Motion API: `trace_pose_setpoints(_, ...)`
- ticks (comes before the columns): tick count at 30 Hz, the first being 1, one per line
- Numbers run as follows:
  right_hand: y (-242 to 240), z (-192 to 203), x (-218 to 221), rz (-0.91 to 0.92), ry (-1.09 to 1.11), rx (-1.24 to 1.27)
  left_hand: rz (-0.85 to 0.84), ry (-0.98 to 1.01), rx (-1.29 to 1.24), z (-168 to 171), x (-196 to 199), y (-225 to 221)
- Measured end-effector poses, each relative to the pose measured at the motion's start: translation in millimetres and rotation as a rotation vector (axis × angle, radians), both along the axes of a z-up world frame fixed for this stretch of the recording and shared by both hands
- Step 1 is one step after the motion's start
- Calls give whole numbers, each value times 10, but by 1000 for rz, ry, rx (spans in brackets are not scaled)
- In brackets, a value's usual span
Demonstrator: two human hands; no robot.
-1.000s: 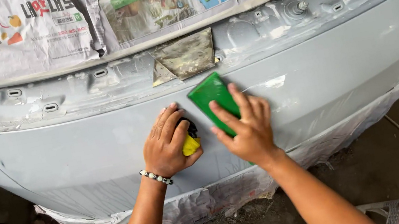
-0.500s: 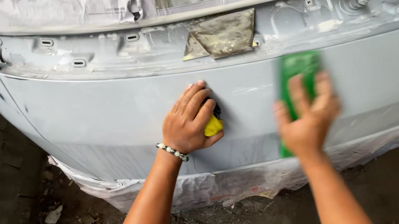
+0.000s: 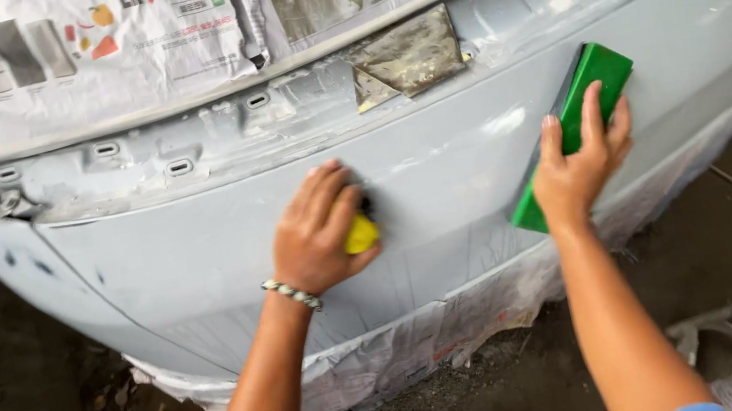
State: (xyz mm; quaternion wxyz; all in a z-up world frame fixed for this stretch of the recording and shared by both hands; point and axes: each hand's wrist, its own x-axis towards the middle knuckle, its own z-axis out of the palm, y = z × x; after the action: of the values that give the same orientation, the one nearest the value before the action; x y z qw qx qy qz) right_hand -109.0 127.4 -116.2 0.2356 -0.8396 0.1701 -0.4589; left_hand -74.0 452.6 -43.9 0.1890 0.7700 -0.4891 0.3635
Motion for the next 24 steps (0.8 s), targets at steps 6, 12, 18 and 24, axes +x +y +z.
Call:
trace_pose_setpoints(6,1053,72,-220,142,-98,-102,-4,78,-241,-30,-17,288)
trace_pose_setpoints(12,842,194,59,28,-5,-15,-73,79,-324,-50,24,637)
trace_pose_setpoints(18,2308,510,-156,376,-41,-439,-36,93,-459,-199,-3,645)
trace_pose_setpoints(24,2020,594,101,237,-99,-271,14,108,-601,-218,17,675)
